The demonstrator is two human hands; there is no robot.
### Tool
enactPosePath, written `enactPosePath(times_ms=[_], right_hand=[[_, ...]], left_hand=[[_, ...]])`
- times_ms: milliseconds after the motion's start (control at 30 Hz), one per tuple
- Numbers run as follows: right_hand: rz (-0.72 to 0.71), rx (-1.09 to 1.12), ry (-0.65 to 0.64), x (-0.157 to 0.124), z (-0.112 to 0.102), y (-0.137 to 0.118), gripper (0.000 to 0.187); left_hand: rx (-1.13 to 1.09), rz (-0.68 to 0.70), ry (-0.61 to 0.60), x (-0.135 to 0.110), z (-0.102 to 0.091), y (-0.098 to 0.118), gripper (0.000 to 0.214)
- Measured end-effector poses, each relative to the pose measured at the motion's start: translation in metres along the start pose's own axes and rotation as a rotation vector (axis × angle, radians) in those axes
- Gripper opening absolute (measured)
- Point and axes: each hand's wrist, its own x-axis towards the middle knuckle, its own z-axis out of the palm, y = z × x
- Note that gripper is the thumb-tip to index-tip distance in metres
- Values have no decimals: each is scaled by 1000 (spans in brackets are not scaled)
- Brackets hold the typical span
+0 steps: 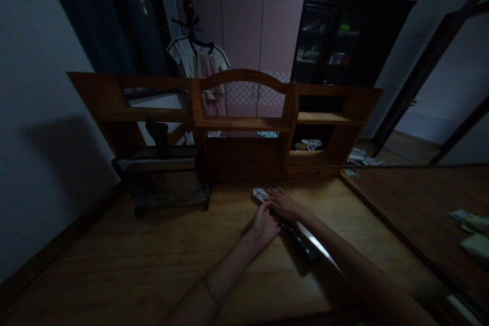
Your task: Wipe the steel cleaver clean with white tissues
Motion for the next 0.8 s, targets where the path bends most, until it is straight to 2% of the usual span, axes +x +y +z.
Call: enactPosePath(times_ms=[167,267,400,533,667,800], right_hand=[[28,251,-4,-49,-14,-19,53],[54,312,-10,-81,-25,-29,52],[111,340,15,-102,-29,-22,53],[137,243,11,-87,-20,3,58],[108,90,42,-47,-11,23,55],[69,26,69,-14,-7,28,49]], left_hand=[[-12,5,-14,-2,4,0,24],[-11,-7,-22,-1,3,1,23],[6,-29,-10,2,-3,1,18],[25,-34,4,3,-4,1,19],[43,-34,29,1,1,2,16],[57,-29,40,-2,5,2,15]])
